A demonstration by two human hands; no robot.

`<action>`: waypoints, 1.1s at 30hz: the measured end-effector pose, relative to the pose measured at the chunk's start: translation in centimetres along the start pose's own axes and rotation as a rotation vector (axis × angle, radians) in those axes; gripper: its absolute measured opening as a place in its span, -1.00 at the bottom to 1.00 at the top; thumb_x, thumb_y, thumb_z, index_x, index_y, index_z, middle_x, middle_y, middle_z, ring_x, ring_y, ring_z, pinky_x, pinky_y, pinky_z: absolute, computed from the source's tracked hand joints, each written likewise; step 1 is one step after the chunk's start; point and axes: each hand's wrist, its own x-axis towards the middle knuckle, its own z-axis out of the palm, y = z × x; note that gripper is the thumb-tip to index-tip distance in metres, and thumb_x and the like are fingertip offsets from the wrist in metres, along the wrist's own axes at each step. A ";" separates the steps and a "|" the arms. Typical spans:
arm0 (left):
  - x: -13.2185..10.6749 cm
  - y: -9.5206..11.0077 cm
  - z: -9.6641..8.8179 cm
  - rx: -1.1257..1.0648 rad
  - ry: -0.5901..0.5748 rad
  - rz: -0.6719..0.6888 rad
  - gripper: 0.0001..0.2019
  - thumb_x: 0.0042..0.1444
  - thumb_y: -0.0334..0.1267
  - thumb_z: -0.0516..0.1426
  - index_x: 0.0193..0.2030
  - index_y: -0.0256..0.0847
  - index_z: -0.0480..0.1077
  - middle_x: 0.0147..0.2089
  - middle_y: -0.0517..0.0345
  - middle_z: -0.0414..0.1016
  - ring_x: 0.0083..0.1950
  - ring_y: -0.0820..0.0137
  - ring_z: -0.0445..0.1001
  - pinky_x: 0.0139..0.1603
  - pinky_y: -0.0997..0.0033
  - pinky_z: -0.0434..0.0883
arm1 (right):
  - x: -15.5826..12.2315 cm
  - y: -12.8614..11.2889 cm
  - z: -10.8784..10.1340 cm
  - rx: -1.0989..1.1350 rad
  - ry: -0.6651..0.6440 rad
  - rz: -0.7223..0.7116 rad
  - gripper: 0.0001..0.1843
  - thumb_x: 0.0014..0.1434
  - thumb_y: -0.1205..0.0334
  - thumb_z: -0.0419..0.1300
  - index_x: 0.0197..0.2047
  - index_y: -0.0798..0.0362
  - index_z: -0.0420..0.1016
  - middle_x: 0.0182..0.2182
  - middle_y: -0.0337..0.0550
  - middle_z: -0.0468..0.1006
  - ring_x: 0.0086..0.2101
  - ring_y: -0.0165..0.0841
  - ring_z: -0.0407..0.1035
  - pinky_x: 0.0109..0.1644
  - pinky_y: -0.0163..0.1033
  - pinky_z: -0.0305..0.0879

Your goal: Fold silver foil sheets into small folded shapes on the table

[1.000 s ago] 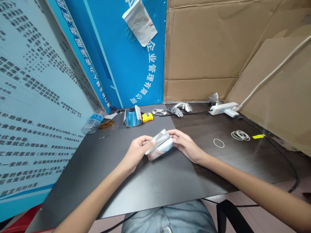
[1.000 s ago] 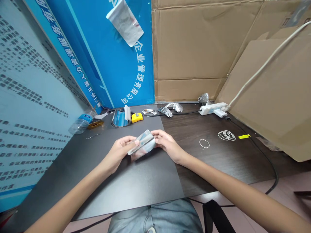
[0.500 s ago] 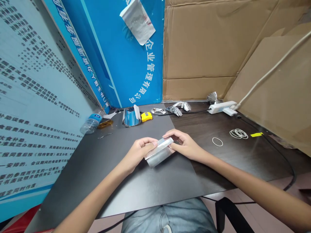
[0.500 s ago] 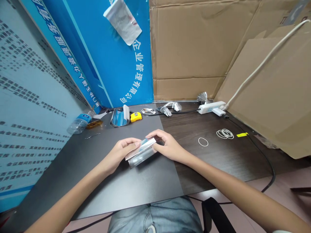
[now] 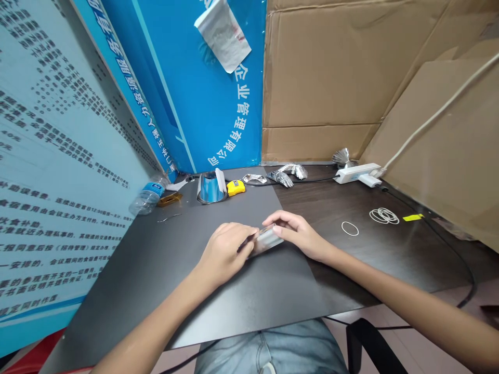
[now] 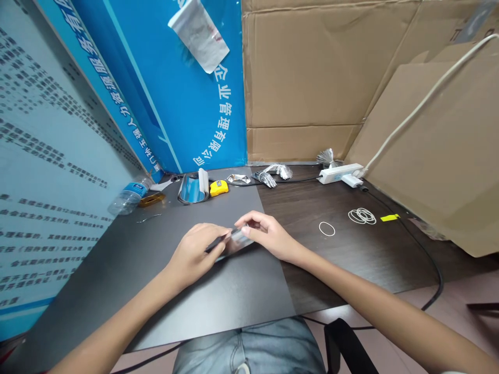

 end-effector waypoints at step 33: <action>0.5 1.3 -0.2 -0.488 -0.199 -0.272 -0.51 0.49 0.04 -0.08 -0.37 -0.23 0.34 -0.36 0.19 0.37 -0.30 0.38 0.29 -0.18 0.38 0.28 | -0.4 0.2 0.6 0.103 -0.100 -0.110 -0.54 0.28 -0.12 0.36 0.15 -0.09 0.59 -0.05 -0.11 0.46 -0.05 -0.25 0.43 0.12 -0.09 0.35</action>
